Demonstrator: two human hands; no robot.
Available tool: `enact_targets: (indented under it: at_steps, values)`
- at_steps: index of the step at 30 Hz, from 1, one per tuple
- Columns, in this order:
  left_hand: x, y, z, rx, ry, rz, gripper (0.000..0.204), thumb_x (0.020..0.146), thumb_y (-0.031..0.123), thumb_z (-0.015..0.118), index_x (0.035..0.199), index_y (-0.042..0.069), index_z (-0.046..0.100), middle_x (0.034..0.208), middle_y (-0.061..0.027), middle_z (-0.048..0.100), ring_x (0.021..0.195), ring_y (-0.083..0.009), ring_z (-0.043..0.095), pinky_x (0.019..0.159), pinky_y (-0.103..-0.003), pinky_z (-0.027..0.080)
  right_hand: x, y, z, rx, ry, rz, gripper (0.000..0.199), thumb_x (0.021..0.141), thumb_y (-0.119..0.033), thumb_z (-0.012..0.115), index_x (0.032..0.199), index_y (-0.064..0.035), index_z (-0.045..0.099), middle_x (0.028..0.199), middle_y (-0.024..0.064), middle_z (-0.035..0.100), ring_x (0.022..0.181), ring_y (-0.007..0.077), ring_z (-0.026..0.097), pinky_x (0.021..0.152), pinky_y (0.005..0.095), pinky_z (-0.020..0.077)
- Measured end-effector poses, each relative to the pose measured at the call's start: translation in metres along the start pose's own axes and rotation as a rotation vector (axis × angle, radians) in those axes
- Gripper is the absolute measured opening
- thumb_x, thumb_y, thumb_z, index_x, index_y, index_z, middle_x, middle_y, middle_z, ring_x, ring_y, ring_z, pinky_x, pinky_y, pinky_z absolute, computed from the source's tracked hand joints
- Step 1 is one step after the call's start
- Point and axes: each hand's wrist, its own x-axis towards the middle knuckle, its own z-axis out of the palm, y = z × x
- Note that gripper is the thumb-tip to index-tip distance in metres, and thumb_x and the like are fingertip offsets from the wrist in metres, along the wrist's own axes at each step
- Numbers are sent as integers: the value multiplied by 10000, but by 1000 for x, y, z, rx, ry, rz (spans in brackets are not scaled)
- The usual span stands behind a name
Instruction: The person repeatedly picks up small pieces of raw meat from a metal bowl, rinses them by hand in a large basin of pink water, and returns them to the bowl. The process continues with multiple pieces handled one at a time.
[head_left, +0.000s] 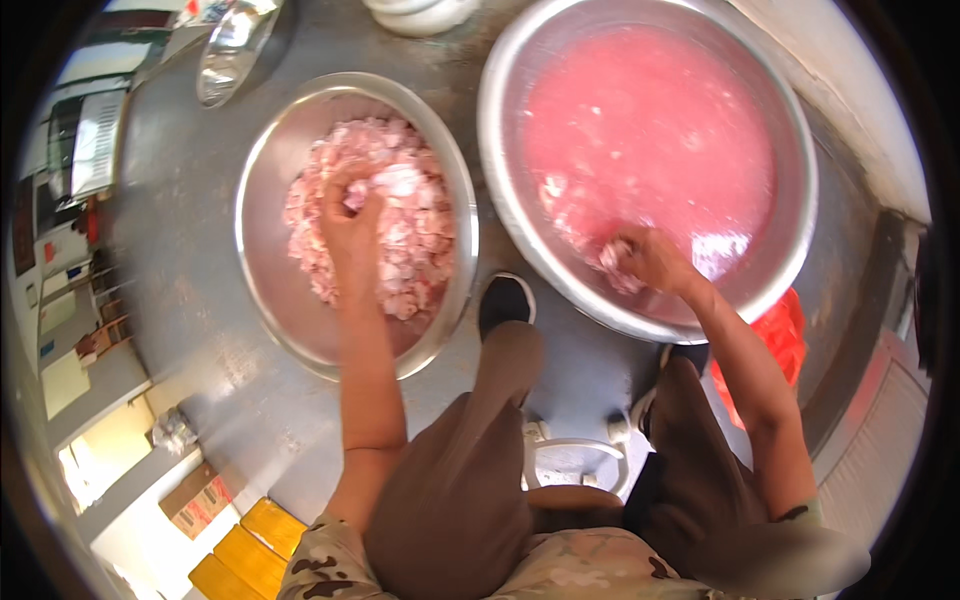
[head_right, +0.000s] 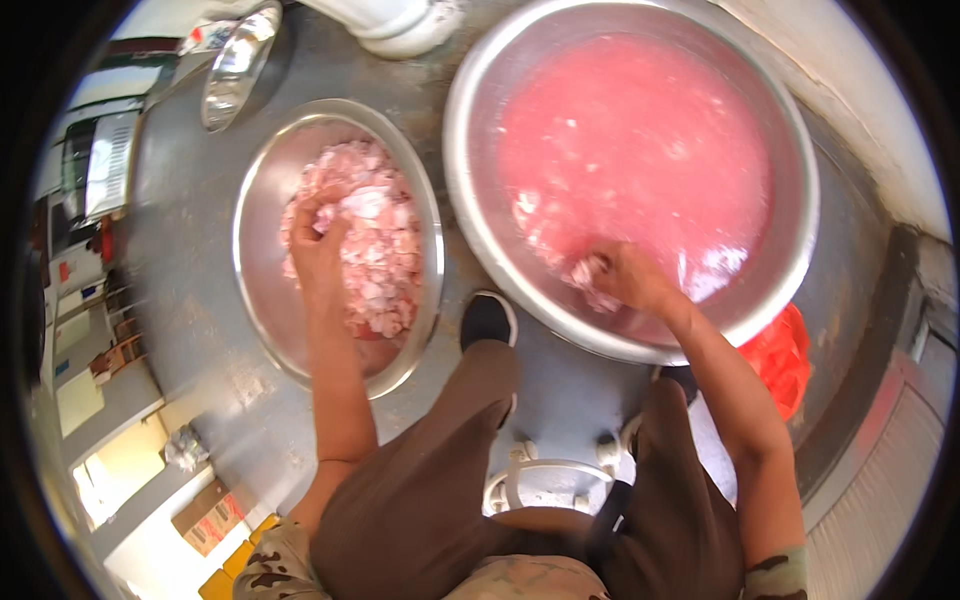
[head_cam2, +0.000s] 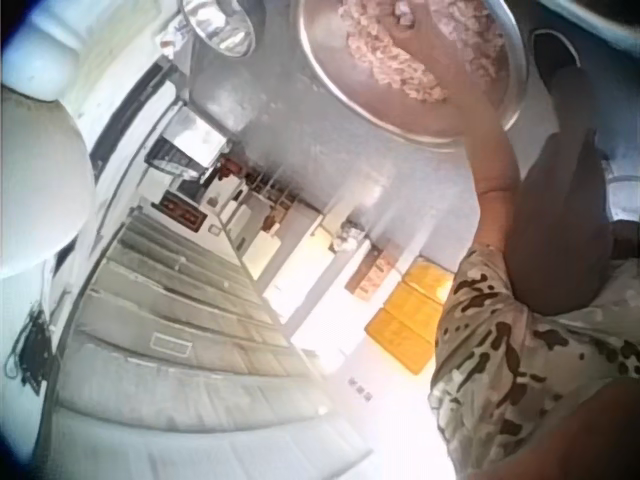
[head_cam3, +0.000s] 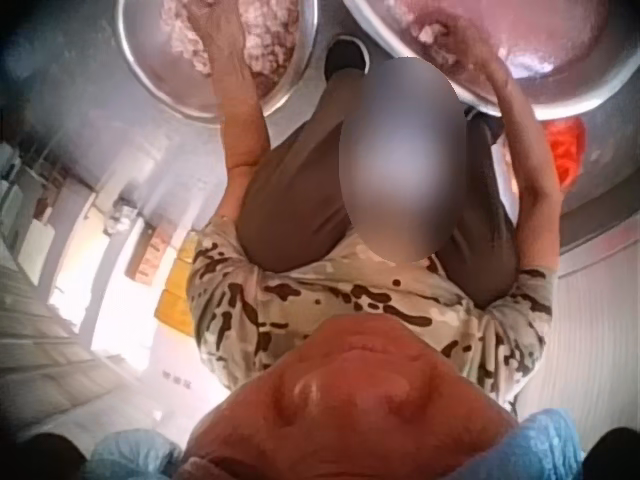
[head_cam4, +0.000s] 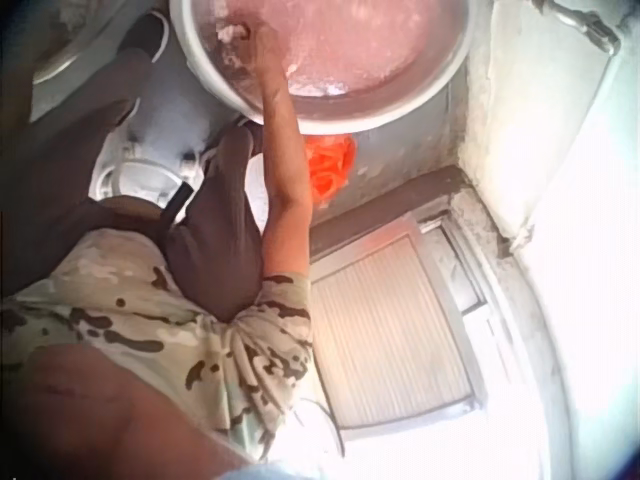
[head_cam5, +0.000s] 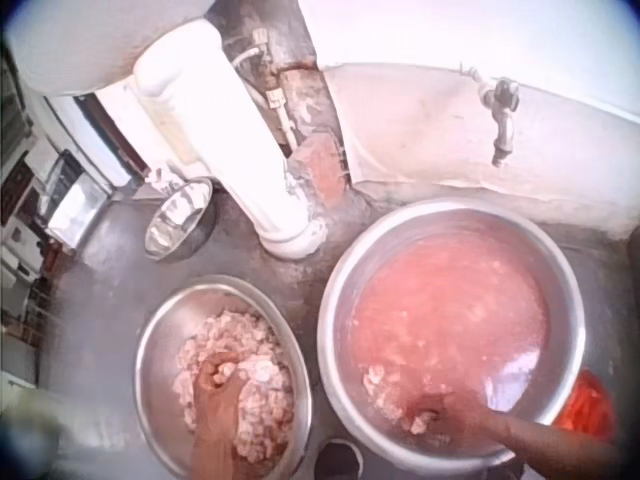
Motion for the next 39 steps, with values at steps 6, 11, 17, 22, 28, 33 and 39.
enact_targets:
  at_steps: [6, 11, 17, 22, 28, 33, 39]
  values:
    - [-5, 16, 44, 625, 23, 475, 345, 798, 25, 579, 1142, 31, 569, 1186, -119, 568, 1115, -248, 524, 970, -343, 399, -18, 1, -16, 816, 166, 178, 232, 857, -71, 577, 1079, -7, 549, 910, 80, 637, 785, 163, 636, 613, 281, 541]
    - [-61, 48, 150, -26, -687, -48, 318, 874, 129, 601, 1167, 26, 532, 1097, -92, 576, 1013, -176, 553, 863, -307, 470, -35, -14, -21, 1112, 74, 47, 306, 873, -87, 568, 1162, -3, 511, 1038, 91, 609, 865, 177, 635, 709, 298, 571]
    - [-77, 17, 191, -241, -830, -224, 337, 908, 208, 578, 1180, 20, 514, 997, -55, 592, 860, -96, 553, 736, -251, 467, -47, -28, -24, 830, 8, 58, 361, 914, -207, 539, 1218, -18, 492, 1038, 88, 626, 849, 169, 649, 690, 282, 553]
    - [-67, 12, 182, -536, -886, -471, 181, 906, 115, 548, 1077, 55, 551, 993, -55, 610, 902, -132, 581, 798, -288, 484, -52, -34, -27, 815, -7, 72, 368, 936, -255, 514, 1201, 0, 496, 1015, 105, 627, 836, 172, 645, 627, 282, 539]
    - [-67, 3, 178, -911, -744, -737, 166, 885, 19, 520, 1047, 45, 543, 1027, -99, 602, 940, -206, 599, 822, -325, 512, -50, -26, -25, 752, 100, -53, 370, 935, -270, 498, 1163, 21, 511, 958, 99, 633, 840, 153, 623, 627, 277, 529]
    - [-70, 6, 176, -1031, -770, -817, 224, 870, -25, 490, 1082, 35, 535, 1056, -121, 587, 982, -224, 586, 863, -348, 509, -51, -30, -27, 744, 141, -5, 340, 917, -204, 531, 1179, 13, 514, 1053, 89, 600, 876, 145, 603, 688, 277, 514]
    - [-65, 2, 174, -1098, -862, -704, 262, 839, -57, 481, 1082, 22, 543, 1062, -121, 584, 1003, -218, 574, 893, -338, 477, -52, -29, -27, 784, 211, -82, 353, 904, -165, 542, 1208, 5, 487, 1095, 81, 581, 924, 148, 590, 793, 294, 484]
